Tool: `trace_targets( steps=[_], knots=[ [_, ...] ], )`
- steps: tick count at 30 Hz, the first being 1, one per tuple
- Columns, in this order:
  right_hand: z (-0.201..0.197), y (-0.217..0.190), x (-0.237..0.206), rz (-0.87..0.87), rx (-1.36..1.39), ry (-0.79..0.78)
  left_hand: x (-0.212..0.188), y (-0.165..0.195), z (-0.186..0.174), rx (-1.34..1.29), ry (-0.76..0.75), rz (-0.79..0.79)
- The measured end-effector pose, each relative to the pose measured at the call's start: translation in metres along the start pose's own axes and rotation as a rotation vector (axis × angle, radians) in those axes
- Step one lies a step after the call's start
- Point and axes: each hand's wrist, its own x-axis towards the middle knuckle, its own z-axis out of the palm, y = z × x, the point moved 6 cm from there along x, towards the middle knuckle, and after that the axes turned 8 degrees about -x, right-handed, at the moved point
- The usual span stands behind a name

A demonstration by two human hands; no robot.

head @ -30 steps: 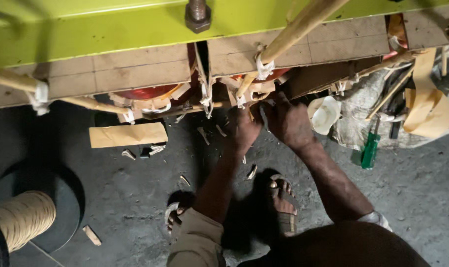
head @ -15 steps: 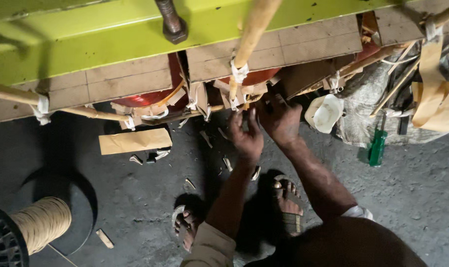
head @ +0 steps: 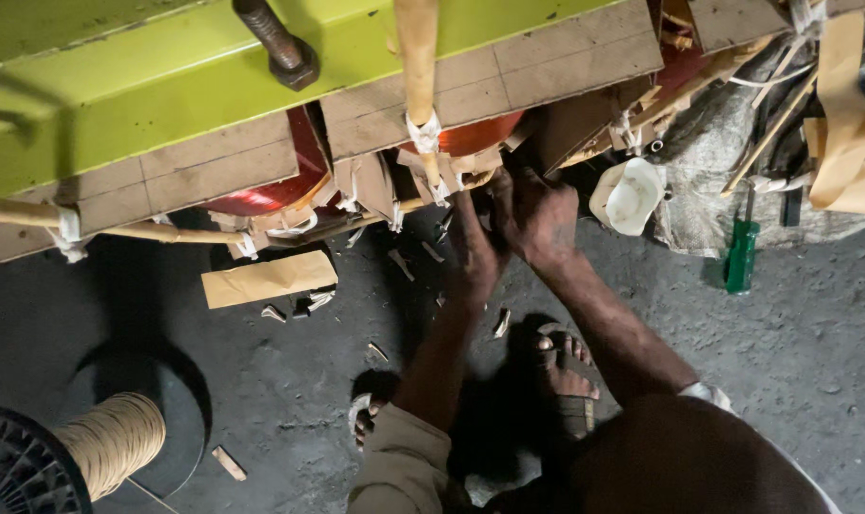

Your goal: The person sits on the floor beside a machine with large copper wire coils and works on thin wooden strips. They pick up strips, tie and knot them onto the machine's frame by hand, tear pieces of paper or tape, and press the strips into place on the machine, repeating the process for successive strips.

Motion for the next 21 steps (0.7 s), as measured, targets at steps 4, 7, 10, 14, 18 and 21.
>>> trace_targets(
  steps=[4, 7, 10, 14, 18, 21],
  knots=[
    [-0.027, -0.005, -0.03, -0.071, 0.203, 0.179, 0.013, -0.024, 0.008, -0.009, 0.073, -0.066],
    [-0.029, 0.006, -0.055, 0.038, 0.494, 0.138, 0.01, -0.042, 0.02, -0.141, 0.058, -0.214],
    [-0.018, 0.017, -0.068, 0.118, 0.677, 0.051, 0.005, -0.046, 0.024, -0.215, 0.093, -0.165],
    [-0.006, 0.028, -0.07, 0.175, 0.722, -0.01, -0.003, -0.053, 0.031, -0.054, 0.03, -0.041],
    [0.022, 0.052, -0.065, 0.555, 1.092, -0.088, -0.011, -0.068, 0.043, -0.089, 0.036, -0.003],
    [0.029, 0.059, -0.062, 0.583, 1.106, -0.17, -0.018, -0.074, 0.046, -0.069, 0.007, 0.012]
  ],
)
